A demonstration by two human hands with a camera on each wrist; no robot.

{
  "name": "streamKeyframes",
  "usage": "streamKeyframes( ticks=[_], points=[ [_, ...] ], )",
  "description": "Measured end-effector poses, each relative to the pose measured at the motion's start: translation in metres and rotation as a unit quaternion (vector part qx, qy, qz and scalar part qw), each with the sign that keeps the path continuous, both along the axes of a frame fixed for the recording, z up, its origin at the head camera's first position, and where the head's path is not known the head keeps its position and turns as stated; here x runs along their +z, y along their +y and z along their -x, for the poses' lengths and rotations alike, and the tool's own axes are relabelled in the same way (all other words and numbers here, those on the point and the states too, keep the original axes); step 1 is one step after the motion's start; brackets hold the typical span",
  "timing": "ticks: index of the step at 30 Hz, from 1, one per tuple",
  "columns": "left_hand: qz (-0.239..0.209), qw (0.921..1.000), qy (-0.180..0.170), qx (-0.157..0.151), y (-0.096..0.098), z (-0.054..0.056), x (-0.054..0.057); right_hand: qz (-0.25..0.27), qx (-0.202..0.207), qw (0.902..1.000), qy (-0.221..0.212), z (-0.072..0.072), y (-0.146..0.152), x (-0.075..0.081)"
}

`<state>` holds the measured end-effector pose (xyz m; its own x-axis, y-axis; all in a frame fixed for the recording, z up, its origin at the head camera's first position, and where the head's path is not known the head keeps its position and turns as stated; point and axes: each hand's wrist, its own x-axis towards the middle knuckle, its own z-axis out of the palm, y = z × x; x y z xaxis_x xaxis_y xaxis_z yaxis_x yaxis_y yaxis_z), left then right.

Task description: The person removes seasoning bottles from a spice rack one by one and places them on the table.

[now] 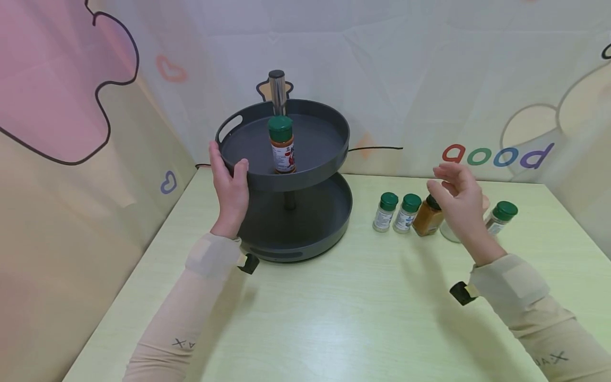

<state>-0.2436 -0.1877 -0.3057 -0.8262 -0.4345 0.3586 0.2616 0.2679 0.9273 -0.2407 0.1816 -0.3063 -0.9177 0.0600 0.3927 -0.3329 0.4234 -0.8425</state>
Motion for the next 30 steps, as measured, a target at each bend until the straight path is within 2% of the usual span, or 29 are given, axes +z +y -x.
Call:
streamKeyframes(
  ticks=[5, 22, 30],
  points=[
    [-0.003, 1.0000, -0.002, 0.002, 0.001, 0.000, -0.001, -0.011, 0.012, 0.9998, -0.006, -0.002, -0.007, 0.002],
    [-0.004, 0.9999, 0.007, 0.008, 0.003, 0.000, -0.001, 0.006, 0.058, 0.9982, 0.014, -0.005, -0.030, 0.016],
    [0.000, 0.9998, 0.015, 0.012, 0.004, -0.001, -0.001, -0.005, 0.079, 0.9967, 0.018, -0.006, -0.040, 0.025]
  ],
)
